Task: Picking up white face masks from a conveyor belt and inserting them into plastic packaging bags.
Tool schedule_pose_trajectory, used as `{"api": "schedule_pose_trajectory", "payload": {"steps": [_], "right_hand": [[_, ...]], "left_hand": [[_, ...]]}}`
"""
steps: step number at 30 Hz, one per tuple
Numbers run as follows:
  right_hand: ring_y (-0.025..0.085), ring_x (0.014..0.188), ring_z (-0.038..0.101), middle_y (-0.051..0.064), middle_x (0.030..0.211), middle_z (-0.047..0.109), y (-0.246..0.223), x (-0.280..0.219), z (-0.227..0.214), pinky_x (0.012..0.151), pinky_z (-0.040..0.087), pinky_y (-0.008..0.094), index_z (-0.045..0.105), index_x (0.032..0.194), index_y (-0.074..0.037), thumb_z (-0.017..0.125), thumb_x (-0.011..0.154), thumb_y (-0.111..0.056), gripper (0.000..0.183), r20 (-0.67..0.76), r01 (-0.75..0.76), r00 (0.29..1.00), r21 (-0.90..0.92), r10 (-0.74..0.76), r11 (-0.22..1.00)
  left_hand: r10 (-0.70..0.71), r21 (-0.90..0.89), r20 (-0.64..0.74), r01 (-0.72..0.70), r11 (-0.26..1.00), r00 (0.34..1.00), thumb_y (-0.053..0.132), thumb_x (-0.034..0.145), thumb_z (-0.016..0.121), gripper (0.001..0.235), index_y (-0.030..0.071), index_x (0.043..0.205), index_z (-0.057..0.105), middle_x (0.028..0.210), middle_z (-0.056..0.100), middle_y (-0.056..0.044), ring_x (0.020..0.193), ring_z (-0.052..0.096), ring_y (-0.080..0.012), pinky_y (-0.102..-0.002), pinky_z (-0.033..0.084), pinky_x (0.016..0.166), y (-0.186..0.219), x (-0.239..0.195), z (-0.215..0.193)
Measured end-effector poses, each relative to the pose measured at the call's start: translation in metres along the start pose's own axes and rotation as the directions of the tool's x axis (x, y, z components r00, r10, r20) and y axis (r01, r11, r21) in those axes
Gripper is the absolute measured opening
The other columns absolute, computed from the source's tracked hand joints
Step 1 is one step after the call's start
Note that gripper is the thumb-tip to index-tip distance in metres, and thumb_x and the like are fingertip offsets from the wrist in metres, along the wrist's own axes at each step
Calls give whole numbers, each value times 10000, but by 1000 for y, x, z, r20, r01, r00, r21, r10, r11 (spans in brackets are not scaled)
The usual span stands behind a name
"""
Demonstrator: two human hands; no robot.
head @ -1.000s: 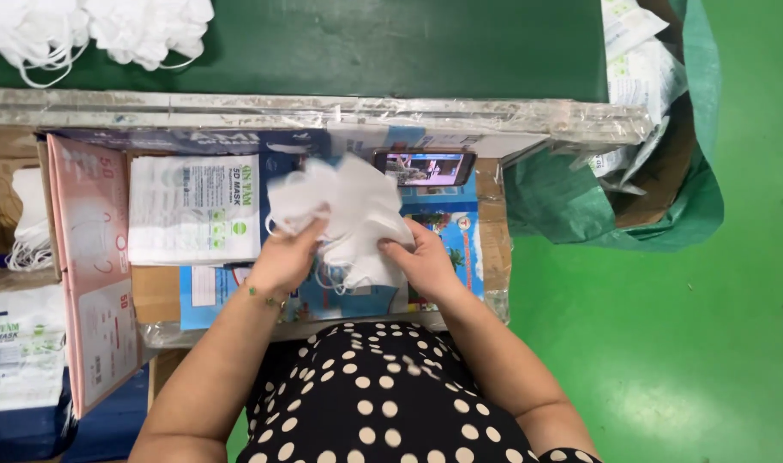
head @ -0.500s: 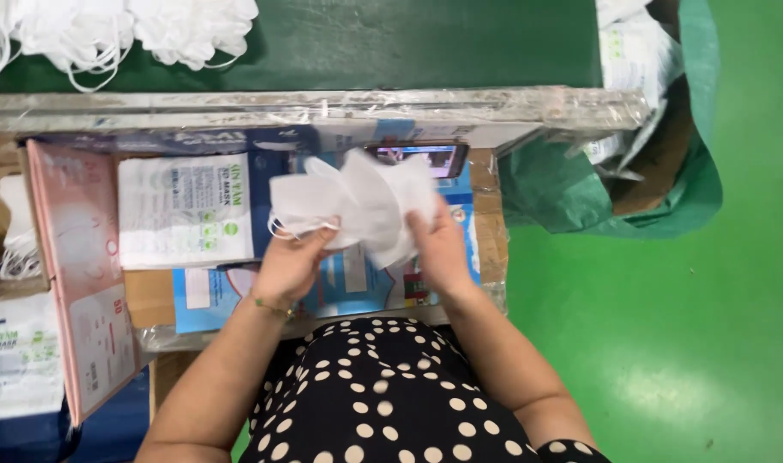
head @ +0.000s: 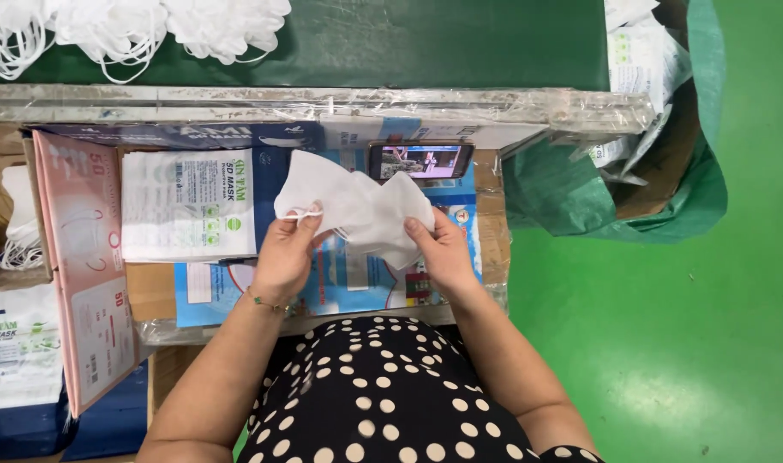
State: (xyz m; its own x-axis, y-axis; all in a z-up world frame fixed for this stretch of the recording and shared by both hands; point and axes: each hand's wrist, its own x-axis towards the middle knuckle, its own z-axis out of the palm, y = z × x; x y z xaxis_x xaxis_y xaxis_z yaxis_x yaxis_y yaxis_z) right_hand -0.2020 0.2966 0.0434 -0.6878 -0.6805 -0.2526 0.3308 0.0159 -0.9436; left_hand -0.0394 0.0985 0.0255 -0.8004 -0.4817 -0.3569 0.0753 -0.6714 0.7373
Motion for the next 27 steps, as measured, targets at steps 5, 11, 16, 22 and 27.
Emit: {"api": "schedule_pose_trajectory", "payload": {"steps": [5,11,16,22,27], "right_hand": [[84,963,646,52,1067,747,-7,-5,-8,848,541,269,690,1255,-12,640,1035,-184,284,141,94,989,-393,-41,915],[103,921,665,50,1043,741,-1,2,-8,811,551,271,666,1276,-32,618,1025,-202,307,117,-32,991,-231,61,972],[132,971,686,96,1131,728,4,4,-8,854,566,294,620,1263,11,602,1019,-163,300,-17,-59,998,138,62,989],[150,979,687,119,1151,722,22,7,-10,864,565,304,605,1294,28,585,1039,-118,294,-138,0,990,134,19,991],[162,973,705,130,1145,727,28,12,-21,858,578,318,573,1292,25,572,1042,-114,286,-150,24,989,141,-3,990]], "left_hand": [[83,299,148,-124,946,986,204,1013,637,237,37,1160,718,1145,732,-47,1066,666,-109,-302,528,958,-1,5,-25],[15,242,-39,-5,970,999,116,1078,659,160,-41,1048,661,961,574,-74,801,440,-151,-316,341,679,-9,21,-48],[17,-314,-224,-88,945,975,114,1003,604,151,35,1113,672,1109,721,-70,972,730,-161,-271,600,796,23,3,-14],[176,-246,-314,-258,934,933,127,1029,630,184,12,1169,663,1124,721,-93,966,717,-178,-314,605,799,0,16,-37],[232,-182,-313,-298,937,921,152,1061,601,197,-3,1168,662,1142,731,-127,1030,727,-188,-320,616,898,28,-9,-17]]}}
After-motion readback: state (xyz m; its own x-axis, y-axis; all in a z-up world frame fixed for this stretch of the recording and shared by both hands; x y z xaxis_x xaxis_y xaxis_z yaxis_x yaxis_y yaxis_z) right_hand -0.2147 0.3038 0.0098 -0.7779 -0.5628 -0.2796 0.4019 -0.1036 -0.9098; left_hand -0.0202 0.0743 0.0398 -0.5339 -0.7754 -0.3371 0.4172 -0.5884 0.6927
